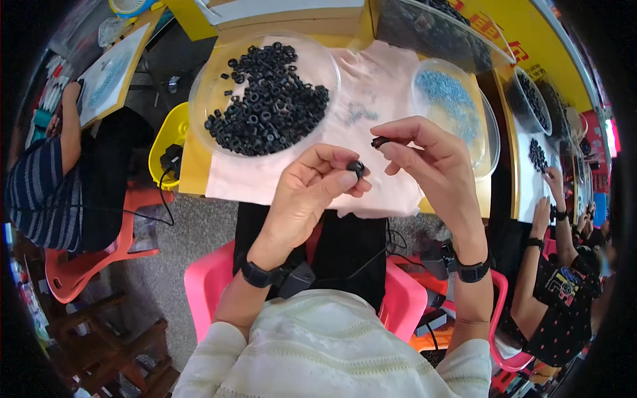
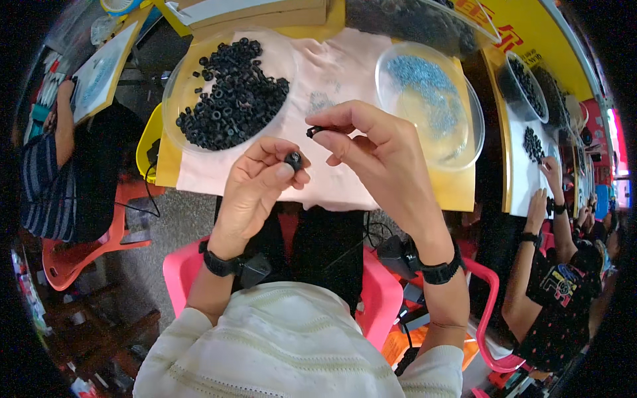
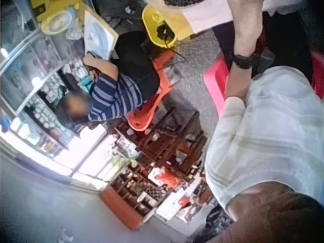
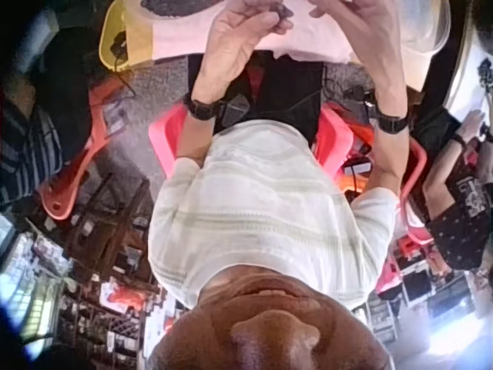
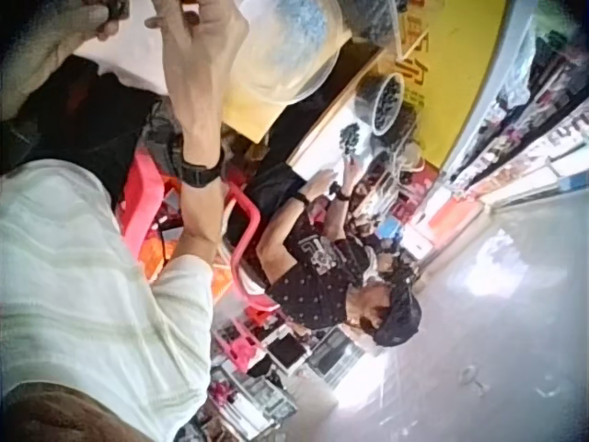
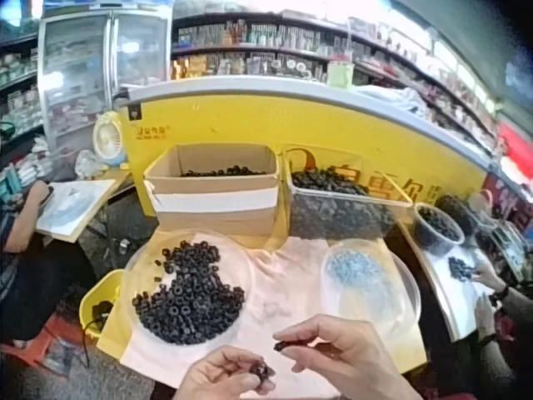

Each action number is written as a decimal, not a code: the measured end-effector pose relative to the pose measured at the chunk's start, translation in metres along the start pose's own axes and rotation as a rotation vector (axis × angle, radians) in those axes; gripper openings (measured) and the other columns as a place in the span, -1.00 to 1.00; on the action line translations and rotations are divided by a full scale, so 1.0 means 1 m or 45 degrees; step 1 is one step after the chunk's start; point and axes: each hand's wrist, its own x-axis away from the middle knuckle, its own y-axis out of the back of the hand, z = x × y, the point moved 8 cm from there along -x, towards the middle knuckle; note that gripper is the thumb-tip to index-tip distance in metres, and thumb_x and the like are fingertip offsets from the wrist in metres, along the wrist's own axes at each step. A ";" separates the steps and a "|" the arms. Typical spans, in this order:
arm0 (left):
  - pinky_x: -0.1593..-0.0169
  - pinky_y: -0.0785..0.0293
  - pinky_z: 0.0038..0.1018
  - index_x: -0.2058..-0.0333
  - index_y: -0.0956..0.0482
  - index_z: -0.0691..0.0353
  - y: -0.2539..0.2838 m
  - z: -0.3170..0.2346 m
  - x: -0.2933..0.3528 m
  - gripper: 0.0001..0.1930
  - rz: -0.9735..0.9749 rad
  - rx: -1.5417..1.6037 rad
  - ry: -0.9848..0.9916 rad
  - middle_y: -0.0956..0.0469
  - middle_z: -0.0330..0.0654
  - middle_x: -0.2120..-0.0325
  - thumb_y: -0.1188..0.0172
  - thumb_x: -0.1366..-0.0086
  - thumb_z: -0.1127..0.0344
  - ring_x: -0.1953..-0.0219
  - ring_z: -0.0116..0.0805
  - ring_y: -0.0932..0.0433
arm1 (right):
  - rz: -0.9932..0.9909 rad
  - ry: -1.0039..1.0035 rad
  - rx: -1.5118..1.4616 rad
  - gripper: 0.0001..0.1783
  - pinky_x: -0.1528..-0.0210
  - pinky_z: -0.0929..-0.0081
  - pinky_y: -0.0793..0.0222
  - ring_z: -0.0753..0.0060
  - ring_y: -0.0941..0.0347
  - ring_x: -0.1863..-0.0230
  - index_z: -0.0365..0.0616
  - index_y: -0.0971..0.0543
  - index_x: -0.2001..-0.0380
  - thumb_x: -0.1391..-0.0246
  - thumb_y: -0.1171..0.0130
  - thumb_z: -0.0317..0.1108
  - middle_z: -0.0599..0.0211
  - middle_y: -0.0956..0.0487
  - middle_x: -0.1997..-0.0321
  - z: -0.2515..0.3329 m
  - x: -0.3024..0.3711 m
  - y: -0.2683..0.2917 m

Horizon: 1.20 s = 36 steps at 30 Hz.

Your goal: Assembling small plastic components by hand in a production line setting.

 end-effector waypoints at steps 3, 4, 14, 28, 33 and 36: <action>0.06 -0.56 -0.44 0.07 -0.48 0.38 -0.007 0.003 0.008 -0.77 -0.007 0.018 0.014 -0.61 -0.04 0.22 -0.16 -0.29 0.52 0.20 -0.29 -0.64 | -0.015 0.072 -0.011 -0.84 0.30 0.67 -0.45 0.65 -0.49 0.35 -0.28 -0.61 0.21 -0.12 -0.18 -0.55 0.37 -0.59 0.28 0.009 0.020 0.000; 0.06 -0.56 -0.44 0.07 -0.48 0.39 -0.010 0.003 0.010 -0.77 -0.004 0.015 0.013 -0.61 -0.04 0.22 -0.16 -0.29 0.52 0.21 -0.28 -0.64 | -0.011 0.110 0.001 -0.84 0.29 0.66 -0.45 0.64 -0.50 0.34 -0.28 -0.61 0.21 -0.11 -0.18 -0.56 0.37 -0.59 0.28 0.013 0.026 0.000; 0.14 -0.53 -0.55 0.07 -0.49 0.38 -0.026 0.005 0.023 -0.76 -0.009 -0.117 0.033 -0.62 -0.05 0.25 -0.17 -0.28 0.54 0.21 -0.35 -0.65 | 0.017 0.432 0.294 -0.81 0.33 0.56 -0.49 0.41 -0.55 0.37 -0.24 -0.61 0.24 -0.03 -0.21 -0.60 0.28 -0.55 0.34 0.036 0.050 0.000; 0.11 -0.56 -0.53 0.10 -0.52 0.37 -0.029 0.005 0.028 -0.76 0.001 -0.155 -0.037 -0.63 -0.06 0.25 -0.21 -0.25 0.56 0.21 -0.33 -0.65 | -0.057 0.483 0.392 -0.81 0.36 0.53 -0.48 0.34 -0.56 0.38 -0.25 -0.59 0.26 0.00 -0.23 -0.62 0.25 -0.53 0.37 0.036 0.058 -0.005; 0.13 -0.55 -0.56 0.10 -0.52 0.38 -0.024 0.001 0.027 -0.76 -0.062 -0.252 -0.028 -0.63 -0.06 0.25 -0.21 -0.24 0.55 0.20 -0.32 -0.65 | -0.168 0.404 0.410 -0.78 0.34 0.57 -0.50 0.44 -0.57 0.38 -0.26 -0.58 0.25 0.03 -0.23 -0.64 0.27 -0.55 0.37 0.035 0.056 0.008; 0.11 -0.56 -0.53 0.10 -0.52 0.38 -0.023 0.002 0.026 -0.76 -0.073 -0.256 -0.023 -0.63 -0.05 0.25 -0.21 -0.24 0.57 0.20 -0.32 -0.65 | -0.139 0.415 0.358 -0.80 0.37 0.57 -0.49 0.43 -0.58 0.42 -0.28 -0.57 0.28 0.04 -0.25 -0.65 0.27 -0.54 0.37 0.032 0.057 0.003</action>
